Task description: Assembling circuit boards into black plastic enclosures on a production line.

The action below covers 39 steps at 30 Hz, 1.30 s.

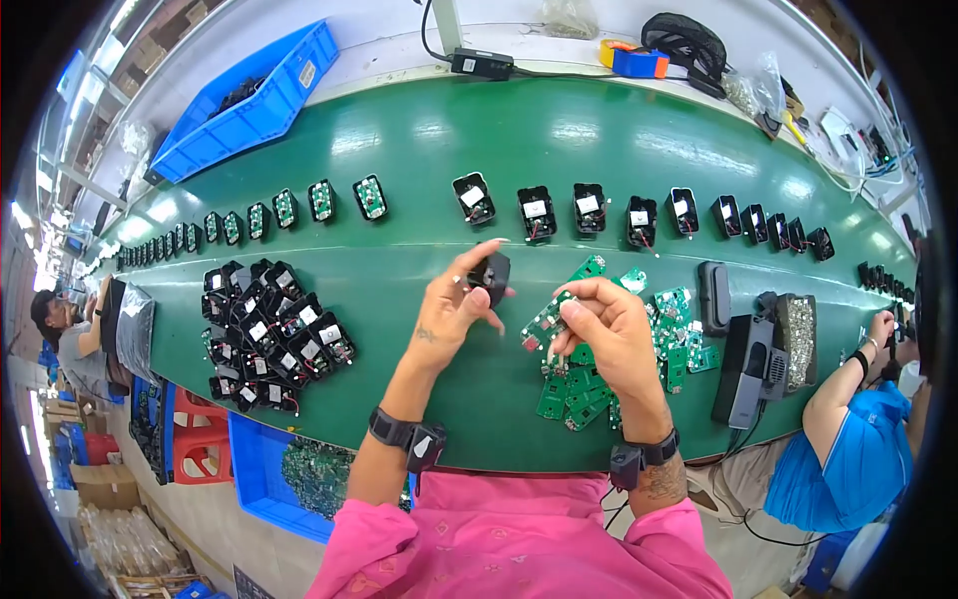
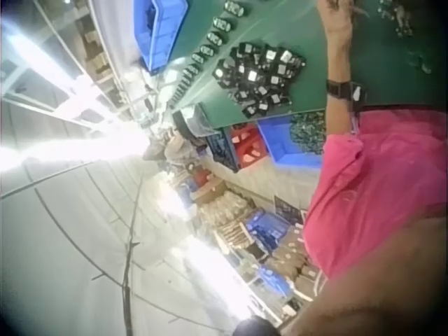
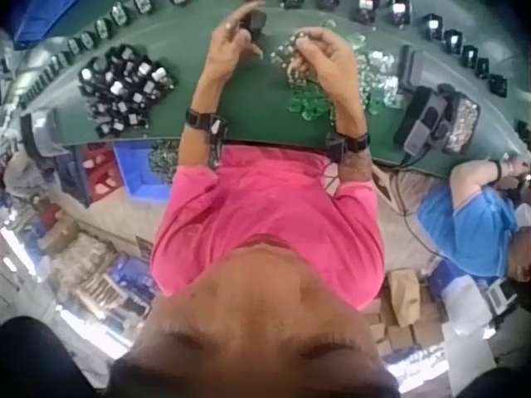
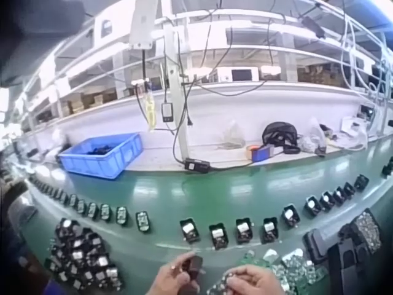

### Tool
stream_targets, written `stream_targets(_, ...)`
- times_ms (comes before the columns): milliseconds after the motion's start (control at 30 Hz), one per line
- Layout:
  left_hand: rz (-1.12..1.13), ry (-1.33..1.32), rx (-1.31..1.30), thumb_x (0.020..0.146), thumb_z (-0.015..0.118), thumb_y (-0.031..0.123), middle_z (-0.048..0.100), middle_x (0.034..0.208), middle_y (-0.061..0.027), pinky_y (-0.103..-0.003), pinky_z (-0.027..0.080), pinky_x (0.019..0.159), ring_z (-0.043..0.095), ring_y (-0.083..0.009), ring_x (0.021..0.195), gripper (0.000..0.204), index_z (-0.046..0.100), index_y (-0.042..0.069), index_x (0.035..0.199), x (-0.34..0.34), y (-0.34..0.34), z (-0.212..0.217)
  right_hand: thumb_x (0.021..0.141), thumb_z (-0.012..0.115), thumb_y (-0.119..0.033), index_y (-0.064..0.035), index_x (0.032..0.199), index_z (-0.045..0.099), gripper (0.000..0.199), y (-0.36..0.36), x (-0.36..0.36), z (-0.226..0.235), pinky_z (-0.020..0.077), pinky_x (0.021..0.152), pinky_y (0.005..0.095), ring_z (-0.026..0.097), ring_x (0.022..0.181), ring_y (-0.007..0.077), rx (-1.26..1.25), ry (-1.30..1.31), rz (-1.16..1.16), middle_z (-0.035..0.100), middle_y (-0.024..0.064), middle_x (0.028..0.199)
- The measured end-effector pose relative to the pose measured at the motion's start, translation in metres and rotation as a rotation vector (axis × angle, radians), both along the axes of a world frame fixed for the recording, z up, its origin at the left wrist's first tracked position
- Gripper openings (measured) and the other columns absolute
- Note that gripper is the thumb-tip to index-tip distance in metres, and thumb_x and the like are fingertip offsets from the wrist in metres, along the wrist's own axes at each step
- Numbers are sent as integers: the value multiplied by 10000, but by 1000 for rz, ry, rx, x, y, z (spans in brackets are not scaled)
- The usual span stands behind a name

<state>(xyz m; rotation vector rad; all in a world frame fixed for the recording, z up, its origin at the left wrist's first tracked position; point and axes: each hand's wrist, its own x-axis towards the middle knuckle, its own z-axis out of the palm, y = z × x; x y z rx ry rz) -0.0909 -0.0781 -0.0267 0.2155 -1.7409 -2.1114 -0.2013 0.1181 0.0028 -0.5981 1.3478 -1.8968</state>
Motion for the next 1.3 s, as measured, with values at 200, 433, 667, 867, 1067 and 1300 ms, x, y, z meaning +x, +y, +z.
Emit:
stream_targets(200, -66, -102, 134, 989, 581, 157, 500, 1294, -58, -251, 534, 654, 615, -125, 985, 295, 674, 8, 1225, -2, 21, -14, 966, 574, -57, 35, 1055, 569, 127, -13, 6, -9, 554, 557, 247, 689, 648, 158, -78, -113, -115, 668, 86, 832)
stream_targets(433, 56, -159, -174, 953, 595, 73, 581, 1254, -77, -287, 499, 877, 600, -164, 1065, 204, 715, 8, 1104, -1, 18, -20, 966, 612, -99, 26, 1044, 574, 153, -38, 2, -5, 510, 491, 228, 644, 566, 125, -51, -134, -59, 654, 64, 771)
stream_targets(667, 150, -113, -399, 895, 614, 20, 595, 1198, -110, -307, 508, 855, 626, -201, 1020, 213, 708, 3, 1086, -2, 20, -15, 958, 635, -119, 15, 998, 579, 151, -44, 4, -21, 430, 460, 184, 560, 561, 44, 128, 111, -111, 640, 33, 735)
stream_targets(867, 174, -131, -433, 894, 637, 30, 601, 1183, -124, -323, 517, 835, 635, -215, 972, 207, 725, 23, 1081, 0, 22, -15, 961, 641, -141, 5, 1007, 572, 167, -42, 0, -19, 400, 439, 187, 536, 536, 35, 91, 49, -109, 630, 16, 707)
stream_targets(1067, 159, -154, -515, 868, 643, 4, 584, 1191, -126, -329, 516, 849, 603, -220, 1045, 334, 687, 60, 1194, 0, 24, -8, 966, 637, -149, -12, 1017, 545, 173, -38, 4, -23, 373, 424, 181, 525, 520, 34, 174, -6, -45, 617, 14, 675)
stream_targets(1300, 58, -86, -99, 859, 641, 56, 442, 1359, -140, -253, 530, 743, 537, -165, 1104, 832, 186, 75, 1556, 2, 33, 0, 955, 651, -149, -2, 1021, 536, 197, -36, 3, -38, 367, 439, 191, 493, 496, 39, 236, 108, -71, 579, -13, 622)
